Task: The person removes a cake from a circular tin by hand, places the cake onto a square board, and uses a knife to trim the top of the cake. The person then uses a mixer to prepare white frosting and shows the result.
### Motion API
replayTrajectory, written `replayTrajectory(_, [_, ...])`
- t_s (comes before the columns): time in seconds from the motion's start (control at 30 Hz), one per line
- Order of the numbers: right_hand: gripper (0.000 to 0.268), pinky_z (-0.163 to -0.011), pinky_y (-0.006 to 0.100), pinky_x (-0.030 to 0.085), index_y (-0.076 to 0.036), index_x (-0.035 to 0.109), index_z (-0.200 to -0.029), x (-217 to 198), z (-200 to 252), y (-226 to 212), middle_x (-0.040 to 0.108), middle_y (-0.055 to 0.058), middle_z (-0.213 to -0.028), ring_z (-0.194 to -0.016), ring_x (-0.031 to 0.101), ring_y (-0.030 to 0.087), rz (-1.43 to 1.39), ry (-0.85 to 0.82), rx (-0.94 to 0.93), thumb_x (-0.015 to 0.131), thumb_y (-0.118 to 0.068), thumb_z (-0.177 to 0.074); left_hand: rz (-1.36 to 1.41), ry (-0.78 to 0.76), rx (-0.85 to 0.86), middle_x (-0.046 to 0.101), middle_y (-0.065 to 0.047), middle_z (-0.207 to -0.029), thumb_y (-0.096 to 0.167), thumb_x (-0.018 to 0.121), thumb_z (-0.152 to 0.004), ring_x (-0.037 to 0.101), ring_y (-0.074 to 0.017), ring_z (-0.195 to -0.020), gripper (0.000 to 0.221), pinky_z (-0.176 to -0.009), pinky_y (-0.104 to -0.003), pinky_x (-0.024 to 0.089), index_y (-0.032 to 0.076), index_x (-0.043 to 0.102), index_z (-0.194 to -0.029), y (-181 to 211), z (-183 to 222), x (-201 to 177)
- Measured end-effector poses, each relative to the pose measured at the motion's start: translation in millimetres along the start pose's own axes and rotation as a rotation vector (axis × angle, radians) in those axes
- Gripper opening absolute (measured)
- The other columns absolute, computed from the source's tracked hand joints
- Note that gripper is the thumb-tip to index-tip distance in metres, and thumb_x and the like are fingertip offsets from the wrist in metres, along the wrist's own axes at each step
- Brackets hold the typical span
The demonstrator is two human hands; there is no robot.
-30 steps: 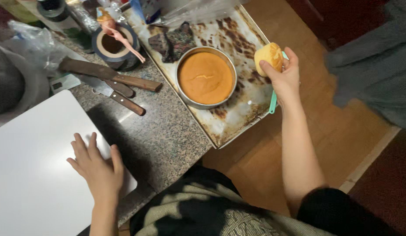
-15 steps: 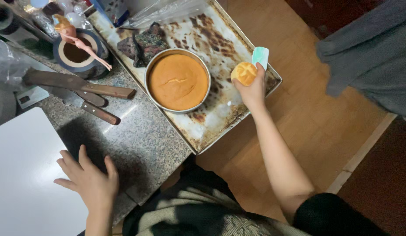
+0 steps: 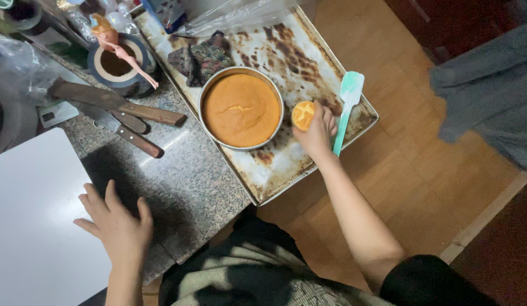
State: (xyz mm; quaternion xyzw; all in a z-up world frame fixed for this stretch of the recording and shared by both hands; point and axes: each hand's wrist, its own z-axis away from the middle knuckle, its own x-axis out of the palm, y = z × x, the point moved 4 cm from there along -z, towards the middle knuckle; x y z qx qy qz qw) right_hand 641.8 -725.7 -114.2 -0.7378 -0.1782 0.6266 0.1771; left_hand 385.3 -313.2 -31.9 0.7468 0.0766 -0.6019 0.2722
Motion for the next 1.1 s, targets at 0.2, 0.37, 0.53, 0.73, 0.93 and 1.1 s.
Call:
replayTrajectory(0.2, [0.088, -0.116, 0.053, 0.039, -0.007, 0.039, -0.151, -16.8, 17.0, -21.2, 0.030, 0.024, -0.153, -0.137, 0.044, 0.043, -0.189, 0.087, -0.194, 0.085, -0.016, -0.077, 0.028, 0.003, -0.021, 0.020, -0.036, -0.167, 0.025, 0.067, -0.091, 0.016, -0.0554, -0.155, 0.075, -0.116, -0.078, 0.009, -0.005, 0.042, -0.154, 4.1, -3.1, -2.9])
replayTrajectory(0.37, [0.058, -0.078, 0.043, 0.056, -0.001, 0.040, -0.140, 27.0, 37.4, -42.3, 0.051, 0.022, -0.132, -0.092, 0.065, 0.031, -0.633, -0.226, 0.252, 0.070, -0.026, -0.096, 0.090, 0.061, 0.013, 0.019, -0.038, -0.166, 0.020, 0.067, -0.090, 0.017, -0.0562, -0.154, 0.070, -0.120, -0.075, 0.010, -0.004, 0.043, -0.151, 22.5, -4.4, -10.0])
replayTrajectory(0.53, [0.030, -0.045, 0.034, 0.054, 0.004, 0.039, -0.124, 55.0, 41.1, -58.5, 0.066, 0.027, -0.111, -0.076, 0.076, 0.032, -1.048, -0.546, 0.639, 0.041, -0.017, -0.103, 0.189, 0.076, 0.088, 0.024, -0.035, -0.163, 0.017, 0.066, -0.091, 0.023, -0.0524, -0.153, 0.062, -0.120, -0.073, 0.011, -0.001, 0.046, -0.147, 52.2, -5.7, -14.5])
replayTrajectory(0.73, [0.024, -0.063, 0.037, 0.064, 0.008, 0.053, -0.115, 4.4, 36.2, -83.1, 0.072, 0.021, -0.105, -0.082, 0.079, 0.028, -1.057, -0.443, 0.342, 0.044, -0.007, -0.100, 0.642, -0.103, 0.073, 0.039, -0.024, -0.160, 0.027, 0.066, -0.095, 0.034, -0.0372, -0.153, 0.062, -0.124, -0.057, 0.026, 0.004, 0.045, -0.149, 80.2, -11.8, -5.1])
replayTrajectory(0.93, [0.025, -0.060, 0.025, 0.055, 0.000, 0.065, -0.117, -73.3, 49.6, -131.0, 0.072, 0.004, -0.097, -0.076, 0.067, 0.007, -0.868, -0.704, 0.100, 0.052, -0.016, -0.104, 1.440, -0.469, -0.325, 0.049, -0.011, -0.154, 0.046, 0.063, -0.091, 0.047, -0.0213, -0.140, 0.078, -0.111, -0.039, 0.039, 0.009, 0.036, -0.155, 67.1, -54.0, 0.0])
replayTrajectory(1.1, [0.026, -0.071, 0.026, 0.052, 0.003, 0.069, -0.118, -80.7, 69.8, -177.7, 0.073, 0.003, -0.100, -0.085, 0.064, 0.008, -0.861, -0.780, -0.008, 0.060, -0.017, -0.103, 1.449, -0.487, -0.232, 0.064, -0.013, -0.136, 0.042, 0.067, -0.086, 0.059, -0.0210, -0.125, 0.080, -0.108, -0.034, 0.043, 0.002, 0.045, -0.152, 38.1, -59.5, -30.8])
